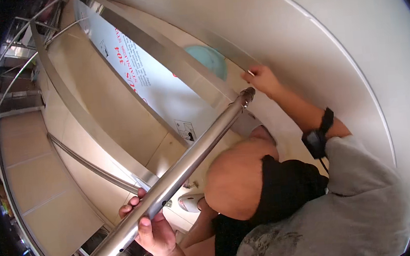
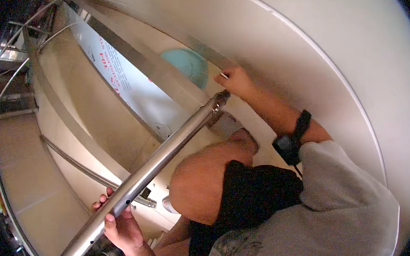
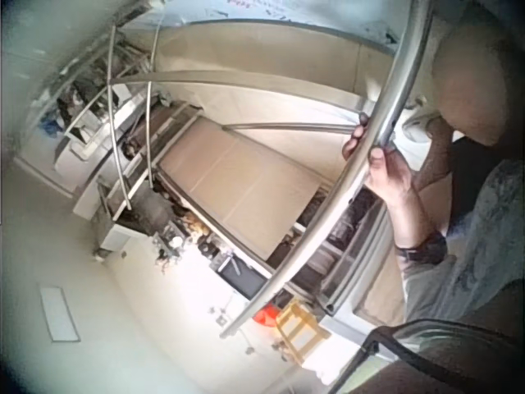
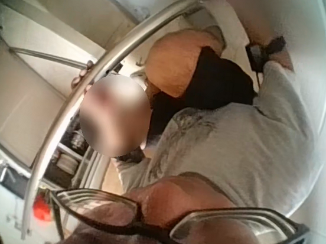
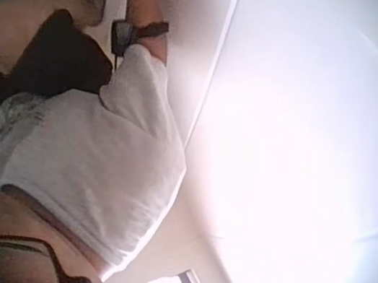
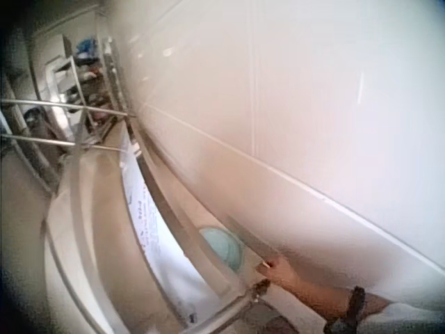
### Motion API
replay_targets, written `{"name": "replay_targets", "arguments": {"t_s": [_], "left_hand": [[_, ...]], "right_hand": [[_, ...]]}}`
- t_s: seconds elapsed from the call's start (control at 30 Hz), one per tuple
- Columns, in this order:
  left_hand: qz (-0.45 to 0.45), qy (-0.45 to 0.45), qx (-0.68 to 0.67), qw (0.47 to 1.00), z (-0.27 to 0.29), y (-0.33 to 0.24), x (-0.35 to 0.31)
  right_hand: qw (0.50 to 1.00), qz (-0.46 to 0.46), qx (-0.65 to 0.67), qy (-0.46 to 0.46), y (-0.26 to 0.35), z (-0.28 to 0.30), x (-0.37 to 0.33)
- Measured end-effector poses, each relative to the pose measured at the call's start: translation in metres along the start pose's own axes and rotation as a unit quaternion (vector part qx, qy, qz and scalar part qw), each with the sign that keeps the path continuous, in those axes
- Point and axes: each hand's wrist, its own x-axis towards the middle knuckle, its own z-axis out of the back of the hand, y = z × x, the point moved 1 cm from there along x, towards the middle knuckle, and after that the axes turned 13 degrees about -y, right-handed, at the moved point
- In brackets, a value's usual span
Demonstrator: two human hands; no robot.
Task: Assembling a stainless steel metal shelving unit by connecting poles and shelves with screws.
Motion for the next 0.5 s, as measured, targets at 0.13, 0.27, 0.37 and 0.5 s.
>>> {"name": "replay_targets", "arguments": {"t_s": [0.13,0.27,0.37,0.5], "left_hand": [[-0.045,0.001,0.026,0.999,-0.002,0.003,-0.008],[-0.074,-0.033,0.038,0.996,-0.012,-0.003,-0.023],[-0.071,-0.069,0.052,0.994,-0.022,-0.005,-0.033],[-0.102,-0.012,0.062,0.993,-0.018,0.002,-0.031]], "right_hand": [[0.992,-0.011,0.083,-0.097,-0.032,0.009,-0.053],[0.832,-0.366,0.388,0.156,-0.002,0.011,-0.091],[0.743,-0.418,0.462,0.244,0.015,-0.006,-0.104],[0.793,-0.414,0.42,0.158,0.019,-0.018,-0.106]]}}
